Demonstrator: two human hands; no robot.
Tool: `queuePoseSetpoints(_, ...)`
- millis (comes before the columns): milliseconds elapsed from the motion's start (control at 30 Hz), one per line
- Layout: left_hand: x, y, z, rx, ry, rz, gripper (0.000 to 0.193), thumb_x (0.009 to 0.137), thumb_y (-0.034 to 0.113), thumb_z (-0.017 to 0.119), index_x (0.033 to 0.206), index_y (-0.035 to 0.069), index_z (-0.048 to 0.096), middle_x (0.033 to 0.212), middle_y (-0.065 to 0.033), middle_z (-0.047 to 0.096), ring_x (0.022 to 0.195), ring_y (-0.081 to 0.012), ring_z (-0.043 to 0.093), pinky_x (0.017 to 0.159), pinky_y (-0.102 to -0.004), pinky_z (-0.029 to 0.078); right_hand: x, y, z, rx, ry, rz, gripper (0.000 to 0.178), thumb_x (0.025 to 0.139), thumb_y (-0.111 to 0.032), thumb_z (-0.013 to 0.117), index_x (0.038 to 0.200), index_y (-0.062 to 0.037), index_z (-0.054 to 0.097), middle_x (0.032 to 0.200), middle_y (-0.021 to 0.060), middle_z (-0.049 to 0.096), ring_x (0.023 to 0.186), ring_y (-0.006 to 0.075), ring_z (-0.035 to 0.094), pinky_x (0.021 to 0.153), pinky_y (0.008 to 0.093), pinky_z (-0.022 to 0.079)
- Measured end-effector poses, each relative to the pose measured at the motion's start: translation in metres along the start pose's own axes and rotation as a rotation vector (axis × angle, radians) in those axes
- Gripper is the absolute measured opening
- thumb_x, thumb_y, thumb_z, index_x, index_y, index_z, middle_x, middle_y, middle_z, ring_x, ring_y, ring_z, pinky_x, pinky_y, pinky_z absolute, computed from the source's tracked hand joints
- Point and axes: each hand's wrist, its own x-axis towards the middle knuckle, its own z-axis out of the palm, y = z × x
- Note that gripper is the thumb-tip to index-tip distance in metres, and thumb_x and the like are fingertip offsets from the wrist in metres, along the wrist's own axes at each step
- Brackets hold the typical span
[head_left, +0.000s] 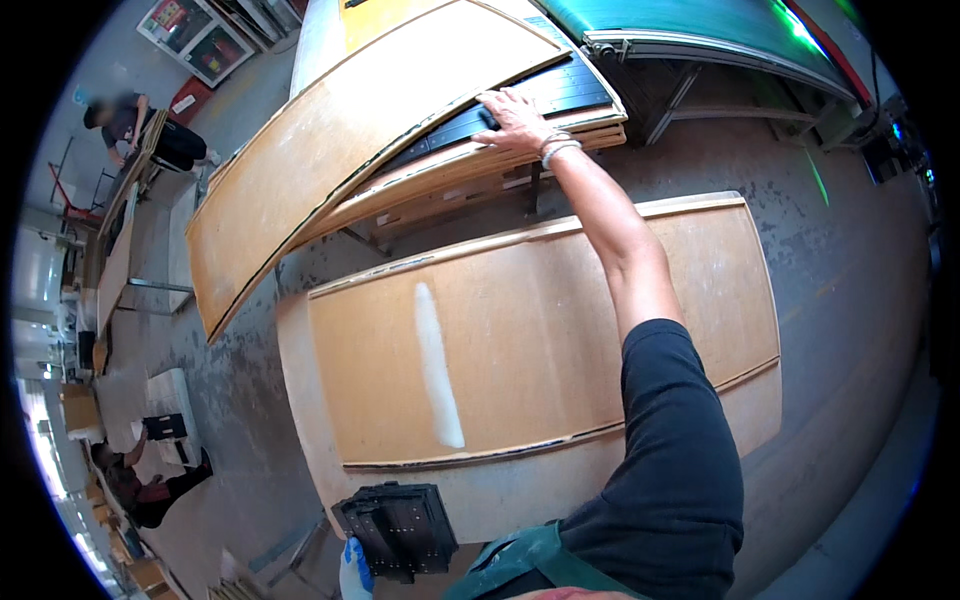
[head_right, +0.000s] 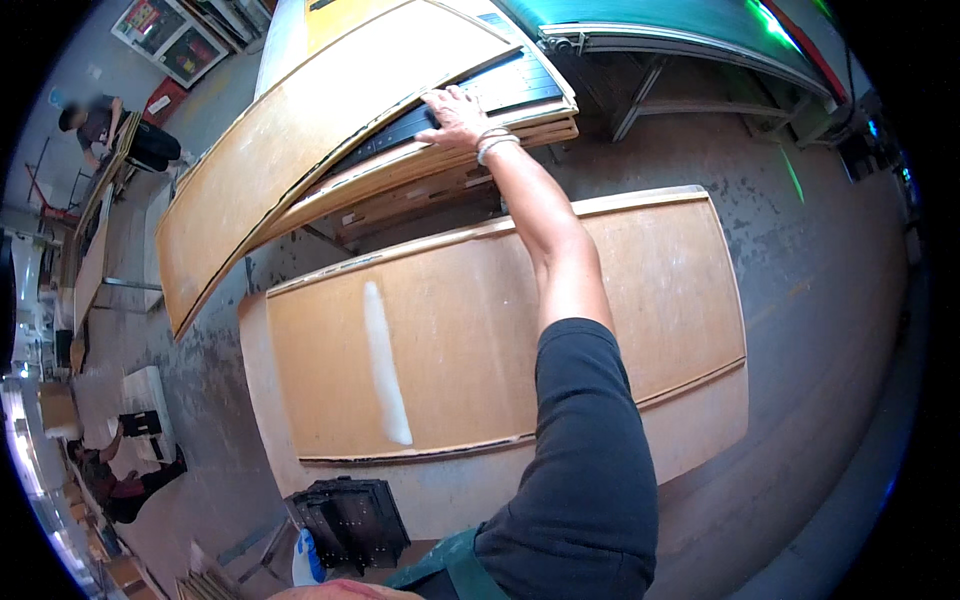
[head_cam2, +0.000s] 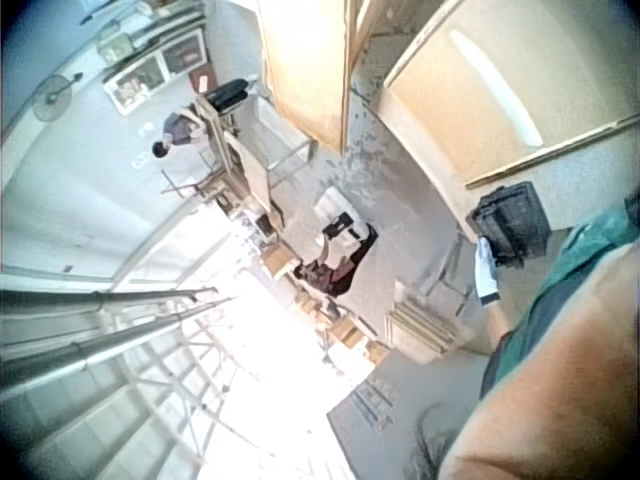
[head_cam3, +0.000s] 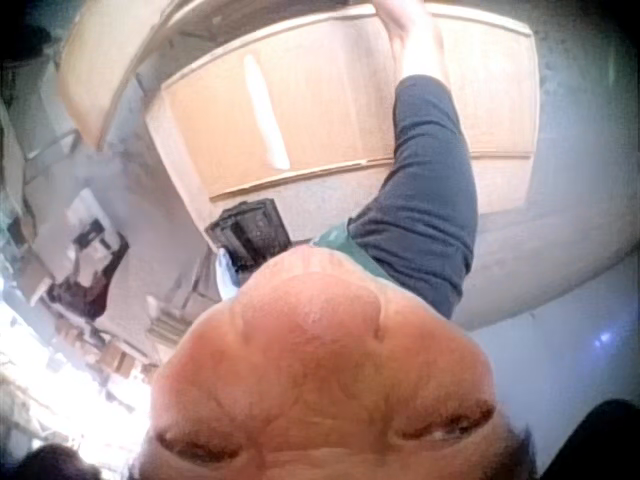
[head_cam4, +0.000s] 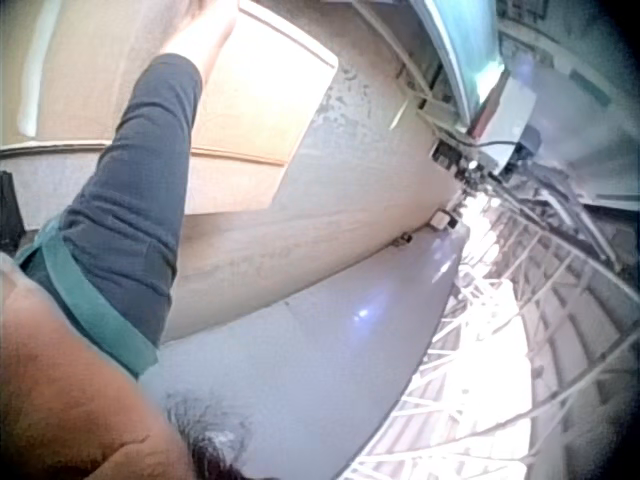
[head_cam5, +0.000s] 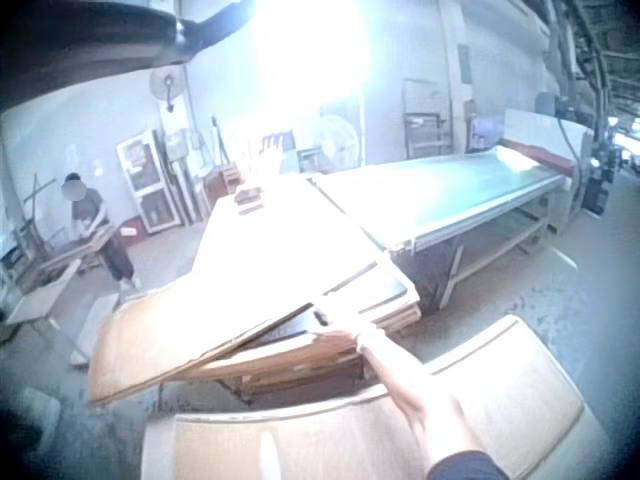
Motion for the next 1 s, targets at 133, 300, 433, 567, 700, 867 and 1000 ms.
queuePoseSetpoints(133,0.014,-0.027,0.002,-0.083,-0.059,-0.031,0.047,0.107,0.023,0.044,0.150,0.006,0.040,0.151,-0.0128,0.042,0.139,-0.0283,0.035,0.117,-0.0404,0.028,0.004,0.062,-0.027,-0.201,-0.119,0.072,0.085,0.075,-0.023,0.079,0.148,-0.0074,0.040,0.147,0.0196,0.045,0.139,0.0352,0.041,0.117,0.0466,0.033)
queuePoseSetpoints(300,0.014,-0.090,-0.004,0.197,-0.356,0.095,0.049,0.106,0.013,0.042,0.154,0.008,0.036,0.159,-0.0135,0.034,0.149,-0.0317,0.026,0.123,-0.0427,0.022,0.008,0.097,-0.056,-0.435,-0.393,0.179,0.077,0.079,-0.020,0.079,0.143,-0.0001,0.042,0.148,0.0181,0.043,0.141,0.0322,0.039,0.115,0.0457,0.035)
queuePoseSetpoints(433,0.009,-0.065,0.002,0.923,-0.244,0.338,0.050,0.104,0.012,0.042,0.153,0.003,0.036,0.157,-0.0143,0.037,0.146,-0.0309,0.031,0.122,-0.0399,0.025,0.005,0.100,-0.061,-0.487,-0.374,0.058,0.051,0.079,-0.003,0.069,0.128,0.0005,0.054,0.132,0.0187,0.057,0.128,0.0343,0.053,0.107,0.0389,0.046)
queuePoseSetpoints(567,0.017,-0.054,0.004,1.029,-0.196,0.382,0.052,0.103,0.013,0.043,0.152,0.000,0.035,0.157,-0.0151,0.037,0.146,-0.0308,0.031,0.123,-0.0387,0.024,0.007,0.125,-0.062,-0.439,-0.370,-0.047,0.039,0.075,0.008,0.062,0.113,0.0011,0.062,0.121,0.0216,0.063,0.118,0.0344,0.061,0.098,0.0381,0.052)
queuePoseSetpoints(700,0.016,-0.065,0.001,1.585,-0.094,0.585,0.054,0.101,0.015,0.045,0.152,-0.003,0.035,0.157,-0.0159,0.036,0.145,-0.0307,0.032,0.124,-0.0375,0.023,0.014,0.111,-0.071,-0.520,-0.359,-0.086,0.042,0.075,0.010,0.061,0.116,0.0019,0.061,0.127,0.0214,0.059,0.120,0.0369,0.059,0.100,0.0389,0.051)
queuePoseSetpoints(867,0.022,-0.056,0.005,1.161,-0.130,0.428,0.054,0.101,0.017,0.045,0.151,-0.004,0.035,0.155,-0.0161,0.038,0.144,-0.0302,0.034,0.122,-0.0370,0.024,0.016,0.093,-0.085,-0.533,-0.450,-0.031,0.052,0.071,0.010,0.063,0.122,0.0063,0.056,0.127,0.0222,0.056,0.124,0.0348,0.055,0.103,0.0387,0.048)
queuePoseSetpoints(1000,0.023,-0.045,0.010,0.961,-0.140,0.339,0.054,0.101,0.019,0.045,0.150,-0.003,0.036,0.154,-0.0161,0.039,0.142,-0.0298,0.035,0.121,-0.0368,0.026,0.015,0.093,-0.081,-0.537,-0.489,-0.014,0.056,0.074,0.007,0.063,0.128,0.0043,0.052,0.131,0.0218,0.056,0.127,0.0353,0.054,0.106,0.0396,0.046)
